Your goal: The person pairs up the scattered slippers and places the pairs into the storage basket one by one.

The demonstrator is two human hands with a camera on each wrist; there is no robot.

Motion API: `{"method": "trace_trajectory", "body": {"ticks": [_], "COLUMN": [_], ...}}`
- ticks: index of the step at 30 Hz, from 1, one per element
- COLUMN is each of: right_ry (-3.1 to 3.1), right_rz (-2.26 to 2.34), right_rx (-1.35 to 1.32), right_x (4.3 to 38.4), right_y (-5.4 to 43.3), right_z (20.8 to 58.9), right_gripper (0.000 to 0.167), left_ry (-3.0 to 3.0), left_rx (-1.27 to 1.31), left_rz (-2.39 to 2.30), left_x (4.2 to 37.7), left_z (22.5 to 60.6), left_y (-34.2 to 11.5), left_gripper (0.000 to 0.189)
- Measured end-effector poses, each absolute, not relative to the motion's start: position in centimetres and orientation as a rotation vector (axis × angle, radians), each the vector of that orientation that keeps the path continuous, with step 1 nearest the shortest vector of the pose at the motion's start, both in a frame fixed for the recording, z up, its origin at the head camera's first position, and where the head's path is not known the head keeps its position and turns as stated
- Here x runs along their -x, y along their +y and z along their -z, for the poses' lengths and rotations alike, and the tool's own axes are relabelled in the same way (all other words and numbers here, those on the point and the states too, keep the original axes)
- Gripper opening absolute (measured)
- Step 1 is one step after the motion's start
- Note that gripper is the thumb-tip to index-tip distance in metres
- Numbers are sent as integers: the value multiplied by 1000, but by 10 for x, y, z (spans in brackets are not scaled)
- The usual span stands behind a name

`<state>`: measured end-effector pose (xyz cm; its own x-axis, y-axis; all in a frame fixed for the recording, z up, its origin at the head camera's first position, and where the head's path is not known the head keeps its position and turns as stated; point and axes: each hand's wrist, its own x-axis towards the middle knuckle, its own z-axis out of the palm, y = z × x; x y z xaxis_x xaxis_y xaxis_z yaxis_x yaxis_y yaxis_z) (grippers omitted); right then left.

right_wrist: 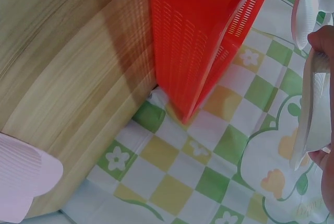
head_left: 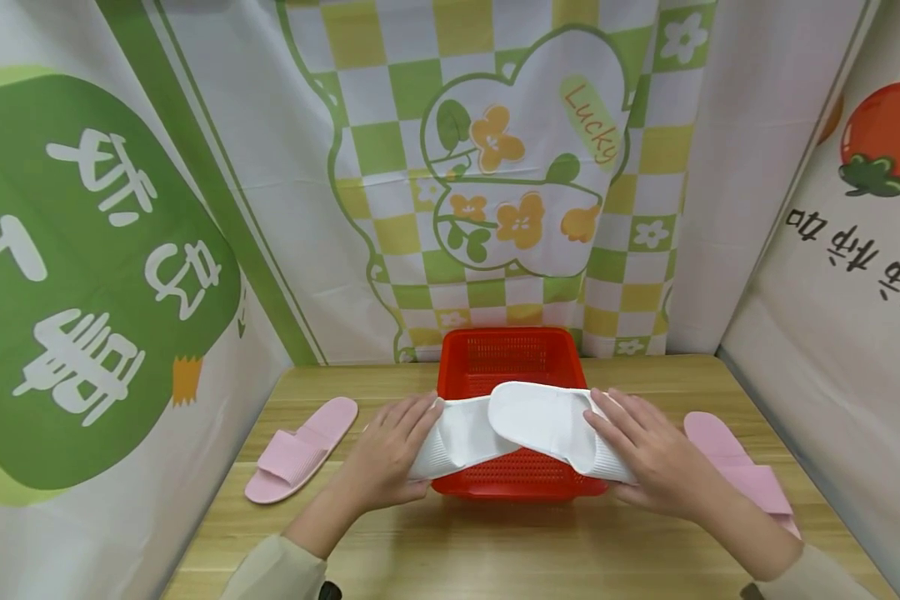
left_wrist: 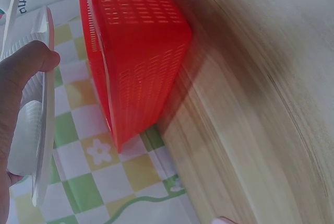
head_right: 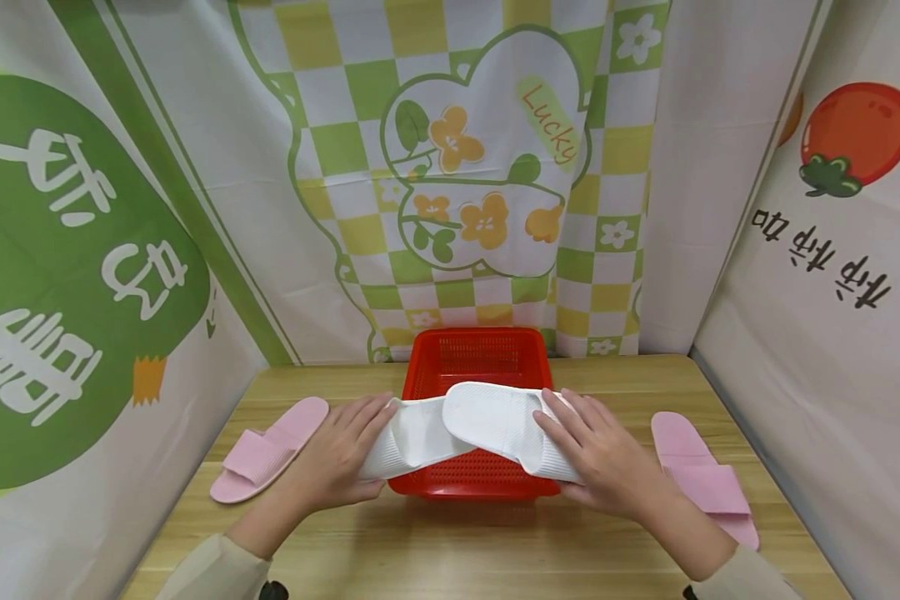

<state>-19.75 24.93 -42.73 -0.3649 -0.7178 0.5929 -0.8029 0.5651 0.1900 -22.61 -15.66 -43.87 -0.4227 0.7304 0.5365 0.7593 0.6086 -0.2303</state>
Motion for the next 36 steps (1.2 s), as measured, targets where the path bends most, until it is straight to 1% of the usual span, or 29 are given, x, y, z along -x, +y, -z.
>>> {"method": "trace_trajectory", "body": {"ticks": [3, 10, 21, 36], "right_ry": [-2194, -2172, -2197, -2246], "right_rz": [-148, -131, -51, 3], "right_rx": [-1210, -1234, -1287, -1339], "right_x": [197, 199, 201, 202], "right_y": [247, 243, 238, 233], "right_z": [427, 426, 425, 421], "right_gripper": [97, 97, 105, 105], "left_ry": [-2209, -2182, -2189, -2189], "left_rx": [1182, 1210, 1249, 1323], "left_rz": [61, 60, 34, 23], "left_x": [227, 229, 230, 230], "left_z": [438, 437, 434, 429], "left_y": [-155, -150, -144, -134], "left_gripper": [100, 101, 101, 99]}}
